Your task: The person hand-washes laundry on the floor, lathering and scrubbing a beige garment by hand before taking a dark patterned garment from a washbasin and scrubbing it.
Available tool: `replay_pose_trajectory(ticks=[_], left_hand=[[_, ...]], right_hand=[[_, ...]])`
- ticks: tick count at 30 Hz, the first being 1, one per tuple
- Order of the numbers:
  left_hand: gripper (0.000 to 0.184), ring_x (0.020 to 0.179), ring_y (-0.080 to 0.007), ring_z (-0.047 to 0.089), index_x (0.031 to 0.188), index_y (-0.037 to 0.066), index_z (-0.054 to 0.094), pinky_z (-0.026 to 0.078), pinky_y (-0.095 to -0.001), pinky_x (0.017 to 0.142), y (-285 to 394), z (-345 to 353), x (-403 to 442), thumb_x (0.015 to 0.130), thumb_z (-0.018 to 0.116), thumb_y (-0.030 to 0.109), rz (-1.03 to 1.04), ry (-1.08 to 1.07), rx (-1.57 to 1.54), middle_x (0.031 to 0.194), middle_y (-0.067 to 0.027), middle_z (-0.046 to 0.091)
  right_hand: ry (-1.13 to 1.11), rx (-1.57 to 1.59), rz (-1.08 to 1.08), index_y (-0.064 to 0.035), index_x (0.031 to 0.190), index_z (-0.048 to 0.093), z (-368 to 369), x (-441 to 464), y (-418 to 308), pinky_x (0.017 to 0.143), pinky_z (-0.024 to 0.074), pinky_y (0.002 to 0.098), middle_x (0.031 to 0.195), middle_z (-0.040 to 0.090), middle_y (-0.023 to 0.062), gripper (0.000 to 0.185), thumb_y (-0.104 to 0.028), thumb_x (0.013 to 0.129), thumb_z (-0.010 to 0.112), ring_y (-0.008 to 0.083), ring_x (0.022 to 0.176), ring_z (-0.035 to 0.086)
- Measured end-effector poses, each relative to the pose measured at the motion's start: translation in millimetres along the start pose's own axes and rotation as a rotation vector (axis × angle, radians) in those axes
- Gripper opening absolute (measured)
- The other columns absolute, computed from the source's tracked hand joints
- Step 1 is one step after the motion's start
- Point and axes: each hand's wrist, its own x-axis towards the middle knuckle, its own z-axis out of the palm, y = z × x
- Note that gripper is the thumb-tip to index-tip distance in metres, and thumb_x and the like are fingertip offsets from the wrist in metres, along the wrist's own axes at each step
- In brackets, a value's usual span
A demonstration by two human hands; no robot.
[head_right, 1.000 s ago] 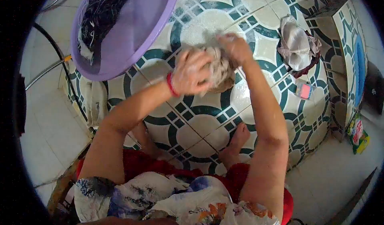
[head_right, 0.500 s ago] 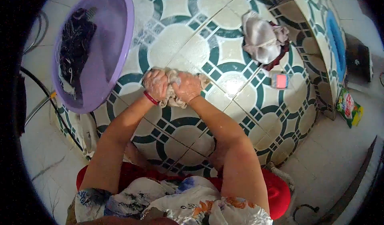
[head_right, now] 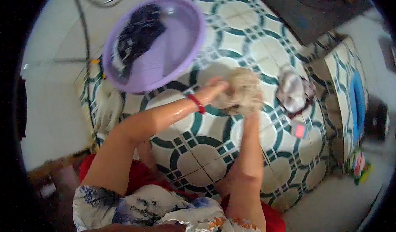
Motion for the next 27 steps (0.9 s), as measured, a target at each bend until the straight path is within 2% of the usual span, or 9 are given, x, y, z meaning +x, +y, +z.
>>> replay_pose_trajectory(ticks=[4,6,9,12,13,14,18,23,27], left_hand=[[0.062,0.112,-0.0322,0.045,0.123,0.000,0.040,0.037,-0.0362,0.095,72.8,-11.0,-48.4,0.076,0.059,0.034,0.404,-0.240,0.721,0.118,-0.0225,0.048],[0.048,0.105,-0.0332,0.048,0.110,0.000,0.052,0.038,-0.0383,0.091,71.0,-29.8,-56.0,0.073,0.060,0.029,0.557,-0.382,1.003,0.108,-0.0202,0.052],[0.030,0.101,-0.0324,0.048,0.092,0.001,0.060,0.040,-0.0408,0.086,72.9,-83.4,-89.8,0.072,0.058,0.023,0.524,-0.522,1.168,0.105,-0.0170,0.050],[0.028,0.105,-0.0326,0.047,0.093,0.003,0.060,0.039,-0.0404,0.089,56.1,-142.8,-101.0,0.072,0.057,0.022,0.468,-0.407,1.279,0.110,-0.0163,0.050],[0.028,0.106,-0.0329,0.047,0.093,0.004,0.061,0.039,-0.0405,0.090,47.2,-159.2,-100.6,0.072,0.057,0.021,0.472,-0.308,1.282,0.112,-0.0161,0.050],[0.028,0.106,-0.0329,0.047,0.093,0.004,0.061,0.039,-0.0405,0.090,44.3,-173.8,-98.9,0.072,0.057,0.021,0.475,-0.280,1.273,0.112,-0.0161,0.050],[0.039,0.118,-0.0340,0.037,0.108,0.008,0.056,0.032,-0.0439,0.097,35.2,-243.9,-71.5,0.072,0.060,0.024,0.656,0.139,1.564,0.122,-0.0176,0.044],[0.057,0.129,-0.0368,0.020,0.124,0.014,0.045,0.023,-0.0514,0.101,51.9,-308.2,-37.5,0.072,0.062,0.032,0.292,0.448,1.569,0.139,-0.0196,0.023],[0.042,0.130,-0.0305,0.024,0.121,0.014,0.050,0.015,-0.0527,0.103,29.4,-343.4,11.6,0.083,0.046,0.032,0.180,0.478,1.833,0.135,-0.0156,0.035]], right_hand=[[0.339,0.274,0.232,-0.0089,0.124,0.043,-52.3,19.5,102.6,0.098,0.0335,0.0401,0.124,0.046,0.0133,0.056,-0.040,0.078,0.051,0.0297,0.117,0.042],[0.534,1.902,0.880,-0.0106,0.127,0.040,-105.9,39.9,117.6,0.096,0.0358,0.0429,0.126,0.045,0.0137,0.059,-0.047,0.080,0.045,0.0310,0.117,0.042],[0.582,1.490,1.311,-0.0072,0.135,0.027,-144.3,39.7,121.6,0.095,0.0357,0.0453,0.131,0.039,0.0146,0.073,-0.060,0.085,0.030,0.0332,0.117,0.041],[0.117,0.060,0.552,-0.0095,0.124,0.048,11.2,-66.1,304.7,0.082,0.0449,0.0427,0.109,0.053,0.0208,0.045,-0.038,0.091,0.037,0.0291,0.100,0.053],[0.257,-0.564,-0.101,-0.0081,0.116,0.052,28.5,-75.1,315.9,0.064,0.0491,0.0404,0.096,0.060,0.0134,0.034,-0.023,0.089,0.039,0.0281,0.082,0.059],[-0.513,-0.464,0.278,-0.0089,0.098,0.064,6.6,-35.1,280.1,0.068,0.0479,0.0376,0.091,0.062,0.0138,0.024,-0.021,0.088,0.046,0.0303,0.082,0.059],[-0.138,0.584,0.635,0.0042,0.090,0.059,-47.9,66.3,84.7,0.071,0.0439,0.0307,0.086,0.064,0.0130,0.026,-0.019,0.077,0.058,0.0180,0.077,0.057],[0.009,0.641,0.062,-0.0023,0.099,0.058,-64.4,166.0,-113.5,0.089,0.0396,0.0368,0.106,0.056,0.0165,0.025,-0.006,0.074,0.060,0.0334,0.100,0.052],[-0.095,0.528,-0.265,-0.0055,0.096,0.060,-62.3,194.2,-222.0,0.086,0.0428,0.0407,0.107,0.055,0.0161,0.023,-0.011,0.073,0.057,0.0342,0.096,0.054]])
